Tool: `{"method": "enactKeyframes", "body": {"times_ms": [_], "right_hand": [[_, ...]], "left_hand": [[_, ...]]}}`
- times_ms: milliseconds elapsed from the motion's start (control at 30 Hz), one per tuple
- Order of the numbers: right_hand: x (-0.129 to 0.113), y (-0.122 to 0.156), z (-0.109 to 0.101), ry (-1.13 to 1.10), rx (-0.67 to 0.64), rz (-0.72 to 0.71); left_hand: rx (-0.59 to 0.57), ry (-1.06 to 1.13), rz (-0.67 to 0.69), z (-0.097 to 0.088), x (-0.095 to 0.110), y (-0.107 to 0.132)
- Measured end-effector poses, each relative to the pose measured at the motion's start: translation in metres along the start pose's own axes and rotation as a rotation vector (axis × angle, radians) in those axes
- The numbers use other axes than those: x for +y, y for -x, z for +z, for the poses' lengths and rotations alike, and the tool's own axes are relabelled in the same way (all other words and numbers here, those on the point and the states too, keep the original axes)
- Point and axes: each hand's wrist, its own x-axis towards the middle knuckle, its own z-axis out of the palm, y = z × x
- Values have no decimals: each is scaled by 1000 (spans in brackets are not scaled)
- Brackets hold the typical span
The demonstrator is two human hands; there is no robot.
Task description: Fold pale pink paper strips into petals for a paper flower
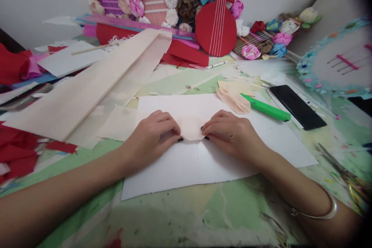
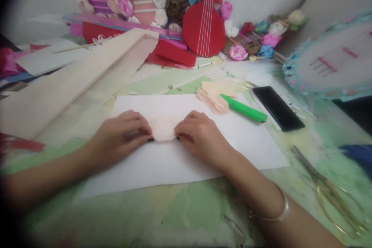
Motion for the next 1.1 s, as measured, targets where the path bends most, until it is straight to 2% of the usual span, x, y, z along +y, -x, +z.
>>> {"method": "enactKeyframes", "body": {"times_ms": [133,233,500,733,1100], "right_hand": [[-1,0,-1,-24,-13,45],[-3,0,0,-28,3,66],[-3,-2,3,-52,8,343],[-5,-2,7,-41,-44,395],[-9,-5,11,-36,0,433]], "left_hand": [[-71,61,-91,-2,0,-3],[-65,91,-112,-3,0,-4],[-73,192,-160,-6,-2,-6],[-99,217,-172,-8,-3,-6],[-74,15,-166,-2,5,-6]]}}
